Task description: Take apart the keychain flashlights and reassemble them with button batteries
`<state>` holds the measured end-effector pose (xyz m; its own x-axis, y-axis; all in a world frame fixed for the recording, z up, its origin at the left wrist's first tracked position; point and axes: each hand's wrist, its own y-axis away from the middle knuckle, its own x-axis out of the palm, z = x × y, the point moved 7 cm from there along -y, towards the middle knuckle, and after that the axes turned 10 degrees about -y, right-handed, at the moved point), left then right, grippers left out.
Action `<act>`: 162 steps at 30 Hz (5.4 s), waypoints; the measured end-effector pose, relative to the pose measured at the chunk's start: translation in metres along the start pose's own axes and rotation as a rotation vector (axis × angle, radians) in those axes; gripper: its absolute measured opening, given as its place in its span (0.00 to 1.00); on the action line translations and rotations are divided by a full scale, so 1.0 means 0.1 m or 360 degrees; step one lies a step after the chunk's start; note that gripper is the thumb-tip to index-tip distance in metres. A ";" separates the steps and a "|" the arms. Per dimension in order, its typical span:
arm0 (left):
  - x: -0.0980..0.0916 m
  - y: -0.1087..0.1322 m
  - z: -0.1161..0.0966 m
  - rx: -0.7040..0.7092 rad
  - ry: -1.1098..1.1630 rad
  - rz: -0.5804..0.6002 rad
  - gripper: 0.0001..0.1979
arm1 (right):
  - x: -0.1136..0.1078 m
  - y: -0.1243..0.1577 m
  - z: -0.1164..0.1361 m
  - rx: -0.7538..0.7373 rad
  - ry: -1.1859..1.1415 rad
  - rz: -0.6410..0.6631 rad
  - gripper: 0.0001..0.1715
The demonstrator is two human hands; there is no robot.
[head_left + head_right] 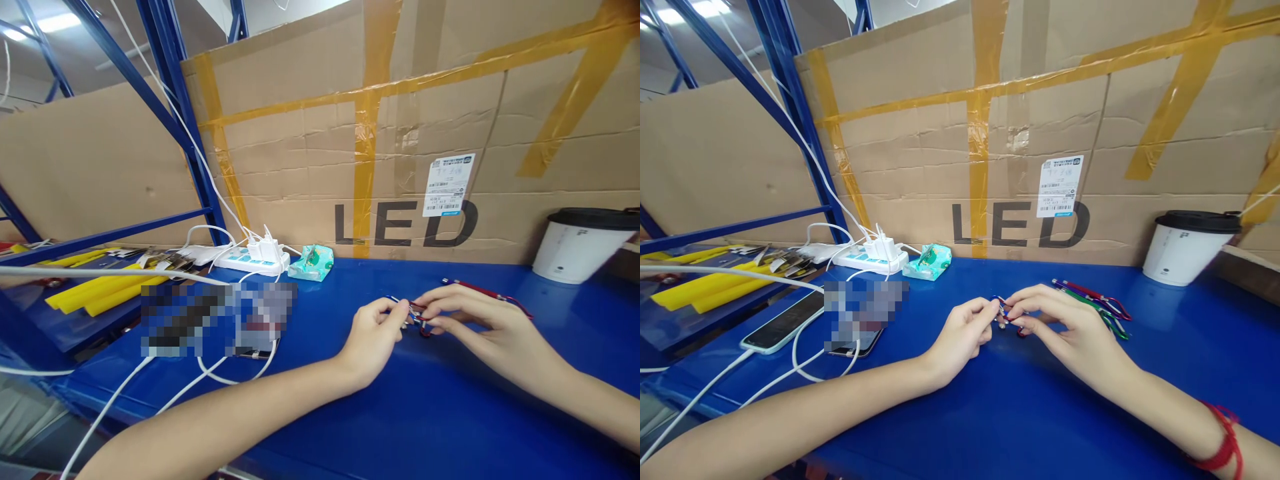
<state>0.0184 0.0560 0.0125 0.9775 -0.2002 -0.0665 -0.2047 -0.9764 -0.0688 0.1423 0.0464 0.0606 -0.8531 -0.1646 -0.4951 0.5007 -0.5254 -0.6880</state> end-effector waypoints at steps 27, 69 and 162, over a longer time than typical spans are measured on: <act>0.01 -0.01 -0.08 0.0161 -0.0028 0.0027 0.12 | 0.02 0.01 -0.03 0.0172 0.0096 0.0008 0.18; 0.03 0.01 -0.01 0.0225 -0.0490 0.0031 0.13 | -0.05 -0.01 -0.14 0.0356 0.0082 -0.0224 0.22; 0.02 0.03 -0.07 0.0253 -0.0413 0.0008 0.15 | 0.18 0.07 -0.01 -0.0005 0.0611 0.0368 0.22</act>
<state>0.0196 0.0517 0.0195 0.9348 -0.1578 -0.3183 -0.2352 -0.9464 -0.2214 0.1309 0.0406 0.0467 -0.6028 0.0445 -0.7966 0.6728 -0.5083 -0.5375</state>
